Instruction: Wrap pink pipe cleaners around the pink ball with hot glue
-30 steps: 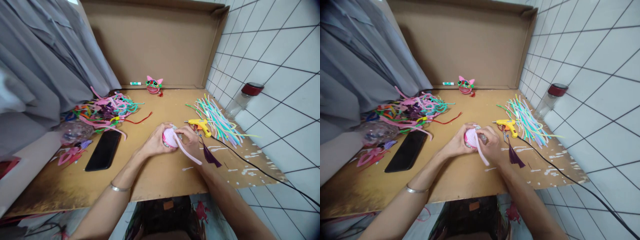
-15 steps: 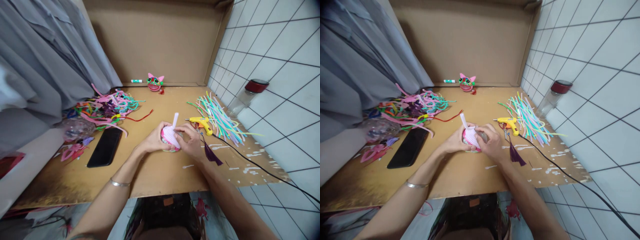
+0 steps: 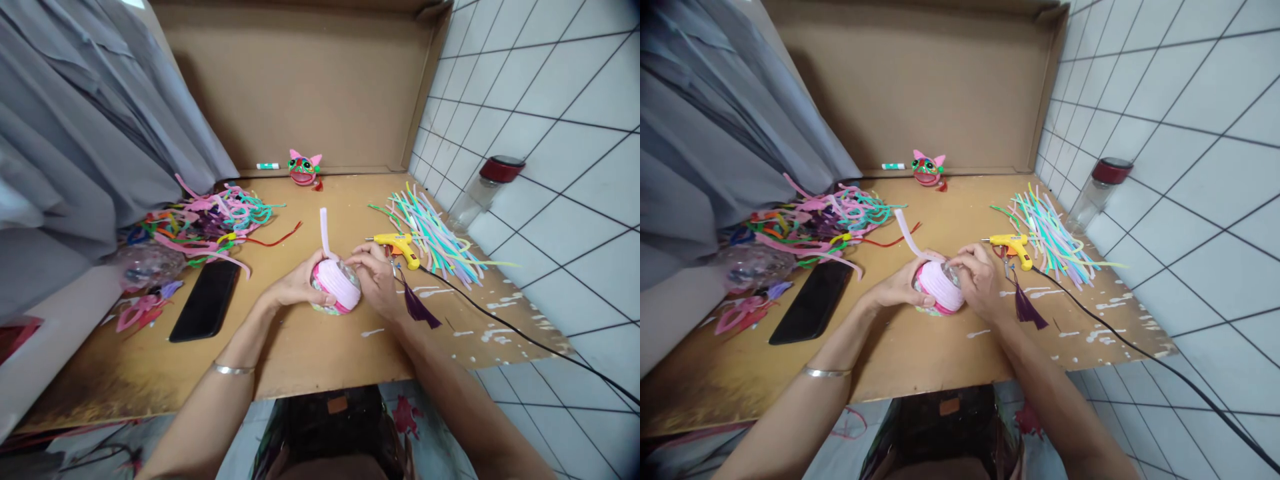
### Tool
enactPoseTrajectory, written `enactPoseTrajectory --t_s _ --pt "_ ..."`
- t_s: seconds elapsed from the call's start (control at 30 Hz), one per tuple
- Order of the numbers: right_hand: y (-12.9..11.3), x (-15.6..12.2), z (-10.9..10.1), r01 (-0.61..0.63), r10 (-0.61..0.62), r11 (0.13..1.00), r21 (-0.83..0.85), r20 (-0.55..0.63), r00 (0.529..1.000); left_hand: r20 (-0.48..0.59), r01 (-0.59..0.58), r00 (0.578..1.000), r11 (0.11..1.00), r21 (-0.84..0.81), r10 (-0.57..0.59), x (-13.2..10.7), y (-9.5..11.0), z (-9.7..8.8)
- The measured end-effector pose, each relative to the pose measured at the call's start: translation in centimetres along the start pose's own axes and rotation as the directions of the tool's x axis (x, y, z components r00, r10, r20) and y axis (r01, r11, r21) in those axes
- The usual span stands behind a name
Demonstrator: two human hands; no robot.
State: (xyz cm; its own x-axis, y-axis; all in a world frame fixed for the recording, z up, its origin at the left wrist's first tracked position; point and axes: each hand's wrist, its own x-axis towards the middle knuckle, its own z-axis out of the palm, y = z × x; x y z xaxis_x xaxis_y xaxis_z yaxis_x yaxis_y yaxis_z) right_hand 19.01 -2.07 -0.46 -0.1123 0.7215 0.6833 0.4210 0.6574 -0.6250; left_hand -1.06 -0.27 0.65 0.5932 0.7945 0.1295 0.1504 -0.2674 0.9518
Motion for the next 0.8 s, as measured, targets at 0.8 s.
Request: enactPoseTrajectory --t_s 0.8 --pt "-3.3 0.0 -1.7 0.303 -0.302 0.953 -0.009 0.067 0.951 -0.009 0.071 0.997 0.952 0.297 -0.071 -1.0 3.2 0.8"
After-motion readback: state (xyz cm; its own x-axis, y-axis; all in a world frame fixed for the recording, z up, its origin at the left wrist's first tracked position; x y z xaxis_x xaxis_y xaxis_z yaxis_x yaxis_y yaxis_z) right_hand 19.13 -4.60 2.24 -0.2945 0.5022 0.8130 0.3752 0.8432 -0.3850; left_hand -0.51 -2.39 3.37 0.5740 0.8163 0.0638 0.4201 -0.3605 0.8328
